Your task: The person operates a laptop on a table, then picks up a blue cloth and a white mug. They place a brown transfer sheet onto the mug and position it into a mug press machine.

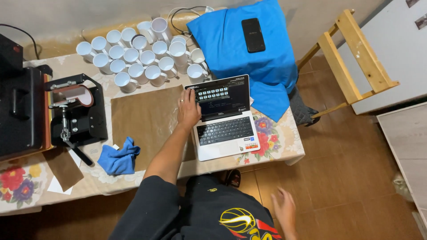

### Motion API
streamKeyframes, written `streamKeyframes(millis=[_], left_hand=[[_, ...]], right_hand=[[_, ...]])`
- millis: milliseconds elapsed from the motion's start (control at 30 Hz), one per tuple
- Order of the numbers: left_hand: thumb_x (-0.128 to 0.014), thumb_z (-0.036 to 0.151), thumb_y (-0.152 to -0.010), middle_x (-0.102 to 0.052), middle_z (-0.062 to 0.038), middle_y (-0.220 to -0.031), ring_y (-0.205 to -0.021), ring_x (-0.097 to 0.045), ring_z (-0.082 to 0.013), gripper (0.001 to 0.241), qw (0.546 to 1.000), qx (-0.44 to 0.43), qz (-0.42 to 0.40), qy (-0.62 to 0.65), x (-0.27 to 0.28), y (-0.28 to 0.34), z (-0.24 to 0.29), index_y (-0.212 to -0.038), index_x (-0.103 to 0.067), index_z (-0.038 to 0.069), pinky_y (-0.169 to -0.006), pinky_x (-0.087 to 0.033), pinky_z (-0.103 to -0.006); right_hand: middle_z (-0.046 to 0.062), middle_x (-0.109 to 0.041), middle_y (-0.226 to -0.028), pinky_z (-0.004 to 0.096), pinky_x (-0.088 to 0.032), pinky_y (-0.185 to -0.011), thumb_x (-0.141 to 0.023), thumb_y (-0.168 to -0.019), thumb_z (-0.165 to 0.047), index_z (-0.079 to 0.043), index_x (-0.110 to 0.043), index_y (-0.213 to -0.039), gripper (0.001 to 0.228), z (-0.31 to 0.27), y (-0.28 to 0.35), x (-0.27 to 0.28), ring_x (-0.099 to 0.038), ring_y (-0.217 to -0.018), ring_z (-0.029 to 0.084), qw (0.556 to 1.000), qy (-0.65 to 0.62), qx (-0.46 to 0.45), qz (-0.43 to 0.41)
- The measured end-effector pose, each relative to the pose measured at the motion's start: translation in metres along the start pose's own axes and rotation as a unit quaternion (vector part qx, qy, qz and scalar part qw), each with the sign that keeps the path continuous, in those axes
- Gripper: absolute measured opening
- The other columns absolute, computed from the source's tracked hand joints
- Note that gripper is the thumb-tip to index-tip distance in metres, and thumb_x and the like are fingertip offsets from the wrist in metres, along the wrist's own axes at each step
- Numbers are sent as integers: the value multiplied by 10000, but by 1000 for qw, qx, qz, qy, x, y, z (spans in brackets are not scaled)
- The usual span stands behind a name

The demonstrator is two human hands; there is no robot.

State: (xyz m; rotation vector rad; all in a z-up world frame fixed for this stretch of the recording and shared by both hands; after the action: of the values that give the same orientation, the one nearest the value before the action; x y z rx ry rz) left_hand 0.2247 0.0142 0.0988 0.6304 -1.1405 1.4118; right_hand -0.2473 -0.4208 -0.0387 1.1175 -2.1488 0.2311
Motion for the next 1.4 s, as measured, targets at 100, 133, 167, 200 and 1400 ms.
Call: streamKeyframes(millis=[100, 133, 167, 200, 1400], left_hand=[[-689, 161, -1020, -466, -255, -1718, -1628, -391, -457, 719, 998, -38, -37, -40, -10, -1, 0, -1678, -462, -22, -1325, -348, -599], [-715, 158, -1005, -466, -256, -1704, -1643, -381, -453, 742, 995, -43, -57, -62, -14, -3, 0, -1678, -464, -27, -1309, -363, -576], [-715, 158, -1005, -466, -256, -1704, -1643, -381, -453, 742, 996, -43, -56, -61, -20, -7, -3, -1678, -464, -27, -1309, -363, -576], [-689, 157, -992, -451, -242, -1725, -1657, -370, -437, 777, 993, -28, -98, -61, -32, -5, -9, -1703, -425, -12, -1325, -348, -562], [-640, 42, -944, -461, -319, -1621, -1582, -431, -531, 814, 975, 142, -153, 74, -44, 217, 42, -1701, -364, -73, -1300, -402, -595]], right_hand=[[147, -751, -1443, 456, -548, -1201, -841, -962, -352, -95, -743, -1448, 558, -137, -38, -77, -702, -1407, 328, 958, 129, 228, -117], [196, -749, -1412, 484, -566, -1198, -921, -900, -315, -74, -747, -1448, 623, -178, -49, -99, -696, -1434, 374, 918, 188, 331, -109], [196, -749, -1412, 484, -566, -1198, -921, -900, -315, -74, -747, -1448, 623, -201, -56, -107, -696, -1434, 374, 918, 189, 332, -108], [241, -590, -1593, 507, -444, -1300, -907, -922, -359, -39, -607, -1570, 783, -213, -65, -122, -527, -1567, 412, 917, 234, 270, -176], [157, -693, -1459, 535, -422, -1264, -485, -1177, -189, -76, -604, -1570, 426, -255, -68, -195, -596, -1473, 361, 653, 154, 704, -231]])
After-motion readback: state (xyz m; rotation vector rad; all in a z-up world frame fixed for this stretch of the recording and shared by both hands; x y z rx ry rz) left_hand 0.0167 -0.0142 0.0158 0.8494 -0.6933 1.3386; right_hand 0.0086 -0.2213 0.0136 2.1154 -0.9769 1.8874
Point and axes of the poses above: each hand's wrist, its own y-axis away from the middle knuckle, its own x-axis out of the back of the hand, z = x × y, the point moved 6 cm from there along -y, towards the middle knuckle
